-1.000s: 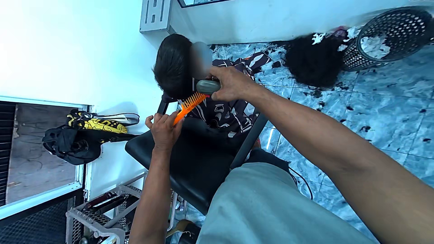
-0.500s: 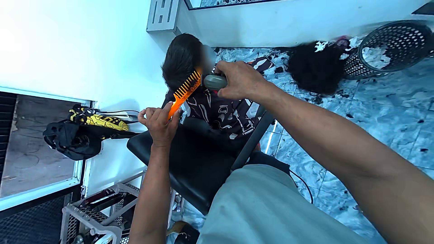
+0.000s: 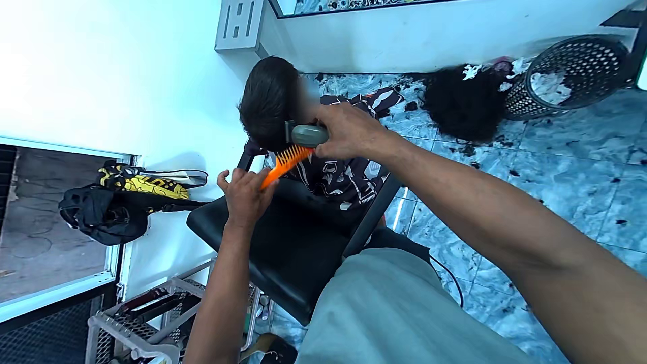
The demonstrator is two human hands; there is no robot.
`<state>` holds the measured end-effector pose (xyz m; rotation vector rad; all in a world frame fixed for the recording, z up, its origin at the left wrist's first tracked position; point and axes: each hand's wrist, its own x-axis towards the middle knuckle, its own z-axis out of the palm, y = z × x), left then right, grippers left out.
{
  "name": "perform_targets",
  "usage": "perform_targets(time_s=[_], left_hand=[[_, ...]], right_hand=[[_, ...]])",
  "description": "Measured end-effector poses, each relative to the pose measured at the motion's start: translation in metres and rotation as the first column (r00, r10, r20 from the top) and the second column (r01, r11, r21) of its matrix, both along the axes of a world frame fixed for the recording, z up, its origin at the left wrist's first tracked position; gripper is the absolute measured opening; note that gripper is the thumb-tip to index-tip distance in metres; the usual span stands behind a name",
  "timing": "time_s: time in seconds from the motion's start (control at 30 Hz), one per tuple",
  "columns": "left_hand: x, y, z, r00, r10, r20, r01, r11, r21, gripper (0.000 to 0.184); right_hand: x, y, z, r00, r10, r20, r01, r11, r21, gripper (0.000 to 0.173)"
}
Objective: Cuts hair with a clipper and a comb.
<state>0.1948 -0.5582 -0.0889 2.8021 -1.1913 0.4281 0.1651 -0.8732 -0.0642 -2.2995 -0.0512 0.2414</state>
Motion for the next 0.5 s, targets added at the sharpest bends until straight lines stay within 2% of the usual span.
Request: perform_targets(time_s=[0.07, 0.2, 0.5], left_hand=[[-0.001, 0.006, -0.005, 0.998, 0.004, -0.058, 0.001, 0.996, 0.084, 0.034], [0.001, 0.003, -0.002, 0.998, 0.033, 0.045, -0.033, 0.999, -0.003, 0.033], [0.003, -0.029, 0.024, 0.986, 0.105, 0.13, -0.087, 0.986, -0.14, 0.033]], right_hand=[[-0.002, -0.023, -0.018, 0.995, -0.076, -0.064, 0.077, 0.997, 0.009, 0.051], [0.005, -0.05, -0.043, 0.989, -0.096, -0.11, 0.102, 0.994, 0.046, 0.055], [0.032, -0.049, -0.027, 0.997, 0.02, -0.075, -0.018, 1.0, 0.022, 0.05]])
